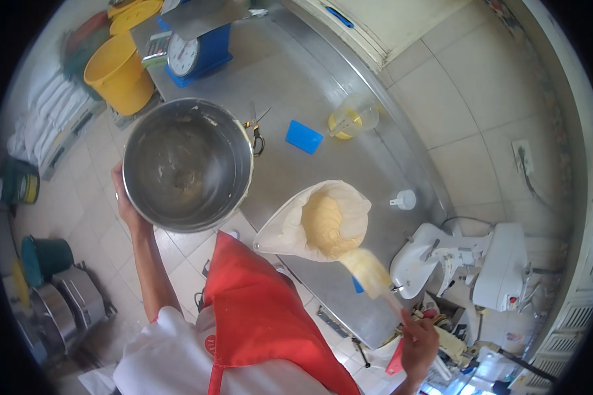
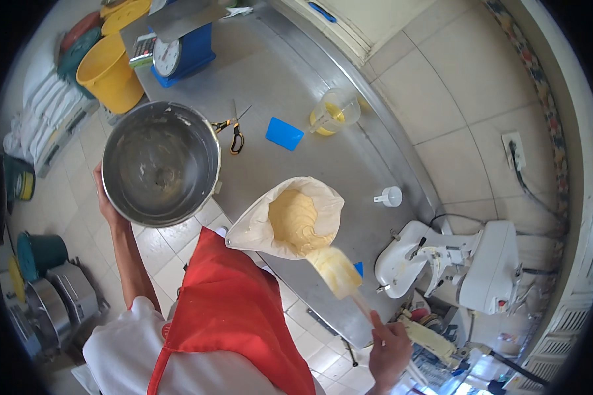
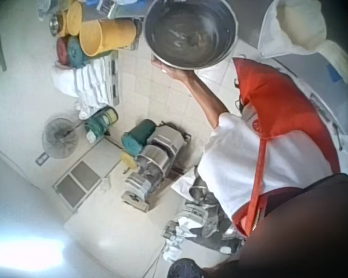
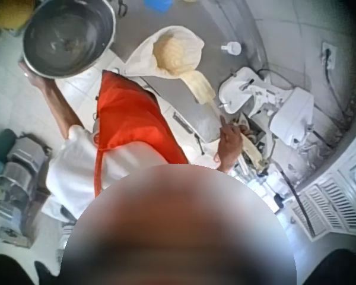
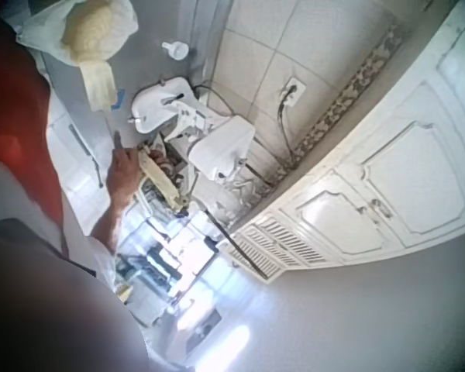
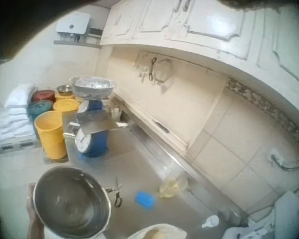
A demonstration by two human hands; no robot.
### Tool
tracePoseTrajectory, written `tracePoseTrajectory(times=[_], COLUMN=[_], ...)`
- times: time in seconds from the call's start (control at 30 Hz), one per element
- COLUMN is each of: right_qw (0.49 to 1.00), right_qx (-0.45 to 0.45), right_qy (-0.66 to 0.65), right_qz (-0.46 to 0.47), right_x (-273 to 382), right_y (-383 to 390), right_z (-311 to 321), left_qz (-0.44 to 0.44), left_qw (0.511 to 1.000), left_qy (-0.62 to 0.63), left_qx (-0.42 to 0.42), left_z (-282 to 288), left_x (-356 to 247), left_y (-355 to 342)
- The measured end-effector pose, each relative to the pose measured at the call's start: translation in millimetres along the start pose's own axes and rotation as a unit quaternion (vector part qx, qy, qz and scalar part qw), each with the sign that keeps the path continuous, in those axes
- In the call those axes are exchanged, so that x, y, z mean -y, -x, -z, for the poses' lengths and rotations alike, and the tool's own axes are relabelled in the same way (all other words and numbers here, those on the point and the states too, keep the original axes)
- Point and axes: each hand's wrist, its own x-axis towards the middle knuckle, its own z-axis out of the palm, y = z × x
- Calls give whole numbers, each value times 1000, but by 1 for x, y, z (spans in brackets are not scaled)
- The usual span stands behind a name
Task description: The person mixes batter in a bowl using a mixer, scrapes the bowl with a spatula, and then pours the batter into a pastry bag.
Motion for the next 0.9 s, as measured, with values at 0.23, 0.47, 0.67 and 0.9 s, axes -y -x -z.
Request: tracePoseTrajectory(times=[0.23,0.47,0.67,0.9], right_qw=[968,957,912,972], right_qx=[-86,-33,185,-28], right_qy=[-158,-195,-286,-195], right_qz=[177,210,227,128], right_x=[95,92,34,-8], right_y=[-102,-110,-54,-42], right_z=[-32,-52,-74,-92], left_qz=[-102,-230,-279,-131], left_qw=[987,967,959,975], left_qy=[66,44,45,168], left_qx=[104,104,26,-62], left_z=[-41,-72,-71,-38], left_x=[-49,-89,-80,-63], left_y=[22,37,40,31])
